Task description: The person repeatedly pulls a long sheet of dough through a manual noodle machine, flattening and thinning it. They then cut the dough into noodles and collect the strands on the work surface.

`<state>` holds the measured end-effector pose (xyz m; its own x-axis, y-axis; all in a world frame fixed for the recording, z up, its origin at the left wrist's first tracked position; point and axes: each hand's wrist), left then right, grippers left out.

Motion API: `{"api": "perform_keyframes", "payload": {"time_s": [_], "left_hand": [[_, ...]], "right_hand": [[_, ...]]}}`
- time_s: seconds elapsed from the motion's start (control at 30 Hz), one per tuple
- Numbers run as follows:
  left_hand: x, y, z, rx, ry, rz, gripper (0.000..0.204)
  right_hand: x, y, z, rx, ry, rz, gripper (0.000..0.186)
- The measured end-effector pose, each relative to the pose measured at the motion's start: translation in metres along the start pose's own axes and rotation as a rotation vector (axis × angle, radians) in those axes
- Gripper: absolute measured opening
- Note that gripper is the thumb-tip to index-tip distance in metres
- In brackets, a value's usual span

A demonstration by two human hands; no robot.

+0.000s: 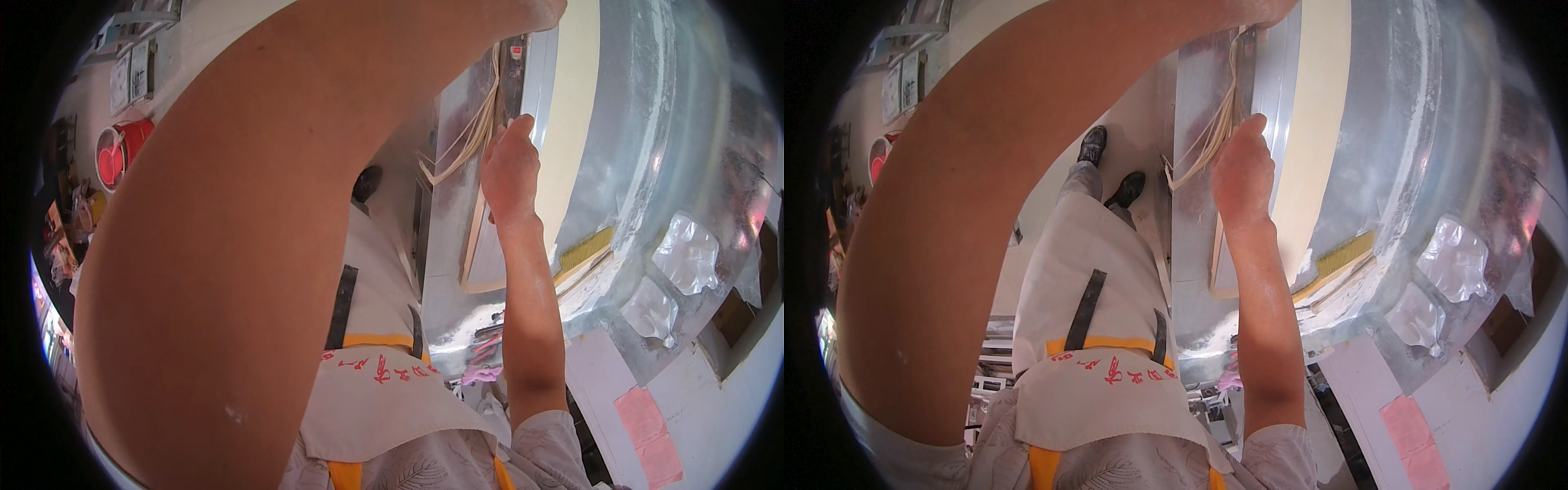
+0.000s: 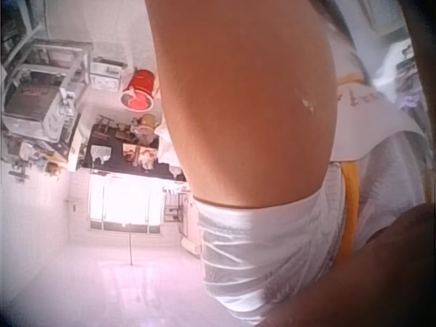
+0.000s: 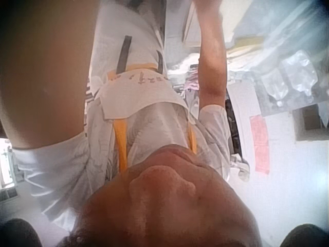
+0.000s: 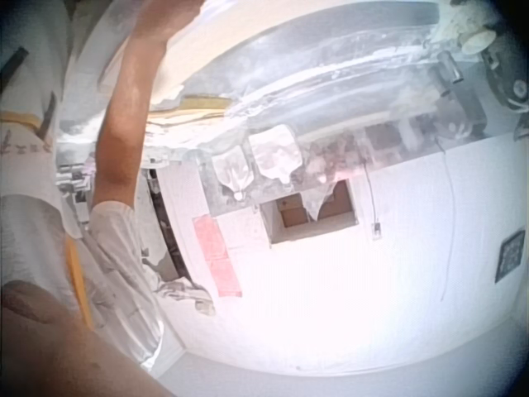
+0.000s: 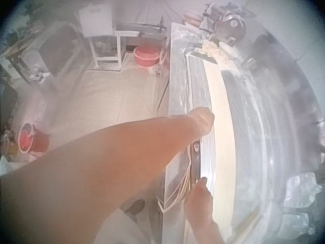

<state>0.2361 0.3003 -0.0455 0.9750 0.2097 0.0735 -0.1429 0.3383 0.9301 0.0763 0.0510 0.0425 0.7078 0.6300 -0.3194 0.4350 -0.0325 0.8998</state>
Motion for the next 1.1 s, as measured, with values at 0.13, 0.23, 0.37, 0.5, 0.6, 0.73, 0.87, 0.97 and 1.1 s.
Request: {"api": "perform_keyframes", "payload": {"time_s": [0.13,0.23,0.37,0.5,0.6,0.73,0.87,0.97,1.1], "left_hand": [[-0.005,0.003,-0.009,0.030,-0.047,-0.041,0.018],[-0.005,0.013,-0.008,0.022,0.029,-0.079,0.016],[-0.007,0.025,-0.001,0.042,0.094,-0.144,0.013],[-0.032,0.057,0.006,0.051,0.004,-0.188,0.013],[-0.021,0.046,0.001,-0.023,0.071,-0.188,0.013],[-0.011,0.021,-0.003,-0.008,0.027,-0.064,0.016],[-0.008,0.025,-0.004,0.035,0.059,-0.142,0.019],[-0.004,0.021,-0.002,0.059,0.035,-0.131,0.020],[-0.004,0.025,0.002,0.087,0.022,-0.166,0.020]], "right_hand": [[0.001,-0.002,0.004,0.005,-0.033,-0.035,0.020],[0.000,0.000,0.004,-0.004,0.026,0.001,0.019],[-0.005,0.003,-0.003,0.020,-0.062,-0.036,0.018],[-0.013,-0.001,0.007,0.027,-0.082,-0.039,0.020],[-0.014,0.001,0.005,0.068,-0.086,-0.034,0.018],[-0.016,0.013,-0.010,0.056,-0.133,-0.012,0.017],[0.003,0.017,-0.008,0.061,-0.047,-0.013,0.017],[0.009,0.011,-0.005,0.044,-0.018,0.013,0.017],[0.008,-0.003,0.005,0.053,0.002,0.055,0.018]]}}
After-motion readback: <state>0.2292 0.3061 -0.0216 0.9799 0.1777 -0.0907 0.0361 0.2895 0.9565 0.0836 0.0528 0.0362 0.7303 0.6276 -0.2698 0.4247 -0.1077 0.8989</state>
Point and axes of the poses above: each hand's wrist, its own x-axis towards the middle knuckle, its own y-axis out of the back of the hand, z = x × y, and after that the axes turned 1 degree about x, right-handed
